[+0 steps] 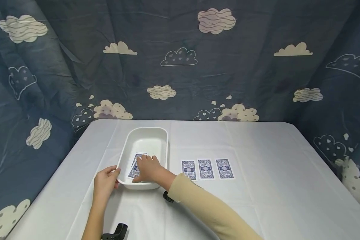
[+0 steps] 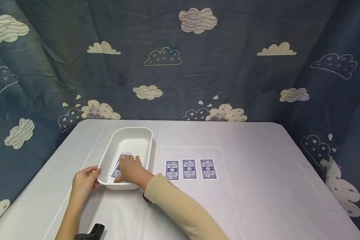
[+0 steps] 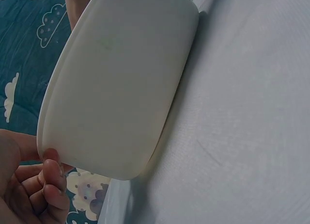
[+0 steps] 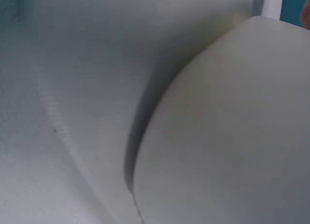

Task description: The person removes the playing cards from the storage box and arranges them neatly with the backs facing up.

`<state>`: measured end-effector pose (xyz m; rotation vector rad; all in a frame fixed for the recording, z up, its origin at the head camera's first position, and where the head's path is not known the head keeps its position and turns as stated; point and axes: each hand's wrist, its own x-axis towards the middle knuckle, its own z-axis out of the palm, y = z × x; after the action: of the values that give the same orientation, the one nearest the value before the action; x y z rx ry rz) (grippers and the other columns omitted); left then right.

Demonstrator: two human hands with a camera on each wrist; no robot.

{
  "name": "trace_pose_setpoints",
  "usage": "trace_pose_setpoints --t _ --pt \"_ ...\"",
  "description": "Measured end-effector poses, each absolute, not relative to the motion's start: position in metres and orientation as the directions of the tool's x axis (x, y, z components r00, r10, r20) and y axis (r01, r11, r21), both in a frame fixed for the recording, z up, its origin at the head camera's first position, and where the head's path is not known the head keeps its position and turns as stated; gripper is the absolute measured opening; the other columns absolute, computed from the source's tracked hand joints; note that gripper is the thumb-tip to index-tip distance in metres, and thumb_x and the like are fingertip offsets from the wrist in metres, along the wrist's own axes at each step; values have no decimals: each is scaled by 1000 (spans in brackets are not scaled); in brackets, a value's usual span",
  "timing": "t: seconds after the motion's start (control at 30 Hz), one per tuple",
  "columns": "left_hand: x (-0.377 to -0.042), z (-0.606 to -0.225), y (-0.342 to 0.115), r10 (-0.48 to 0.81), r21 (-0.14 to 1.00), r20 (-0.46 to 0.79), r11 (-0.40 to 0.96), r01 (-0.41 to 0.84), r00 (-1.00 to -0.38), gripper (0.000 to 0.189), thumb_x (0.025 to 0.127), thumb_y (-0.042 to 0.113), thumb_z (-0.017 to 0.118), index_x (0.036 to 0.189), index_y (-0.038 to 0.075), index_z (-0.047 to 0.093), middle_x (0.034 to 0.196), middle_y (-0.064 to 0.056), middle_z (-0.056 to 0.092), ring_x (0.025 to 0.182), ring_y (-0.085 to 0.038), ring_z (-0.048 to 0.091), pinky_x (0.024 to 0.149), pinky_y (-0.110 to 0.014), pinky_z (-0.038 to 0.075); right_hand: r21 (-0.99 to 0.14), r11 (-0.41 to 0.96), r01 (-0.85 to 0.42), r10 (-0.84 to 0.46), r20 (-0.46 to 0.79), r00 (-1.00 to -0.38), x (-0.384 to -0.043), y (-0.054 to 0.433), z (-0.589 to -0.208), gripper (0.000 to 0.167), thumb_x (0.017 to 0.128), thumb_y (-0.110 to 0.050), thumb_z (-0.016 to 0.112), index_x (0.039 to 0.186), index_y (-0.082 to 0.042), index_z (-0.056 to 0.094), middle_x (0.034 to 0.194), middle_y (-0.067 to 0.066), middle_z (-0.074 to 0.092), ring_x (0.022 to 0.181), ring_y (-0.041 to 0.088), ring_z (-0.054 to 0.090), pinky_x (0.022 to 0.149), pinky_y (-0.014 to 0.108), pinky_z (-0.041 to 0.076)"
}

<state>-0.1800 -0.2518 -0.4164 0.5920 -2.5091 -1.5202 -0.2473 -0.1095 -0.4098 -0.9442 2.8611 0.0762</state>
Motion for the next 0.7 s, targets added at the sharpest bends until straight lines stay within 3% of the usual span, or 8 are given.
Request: trace_pose_setpoints --t 0.43,0.7 --pt "-179 -417 -250 -410 872 -81 413 -264 -909 38 89 17 52 116 -9 55 50 7 52 40 -6 47 43 -21 39 -14 829 -559 -554 -151 -819 -256 -109 -417 83 71 -59 65 135 -14 39 122 5 52 111 17 51 96 33 38" --pt "-180 -417 -250 -415 875 -67 412 -253 -907 37 89 17 52 115 -9 56 49 8 51 39 -6 46 42 -21 39 41 818 -573 -563 -145 -814 -262 -110 -417 90 69 -63 64 139 -14 34 121 5 51 109 17 50 95 32 36"
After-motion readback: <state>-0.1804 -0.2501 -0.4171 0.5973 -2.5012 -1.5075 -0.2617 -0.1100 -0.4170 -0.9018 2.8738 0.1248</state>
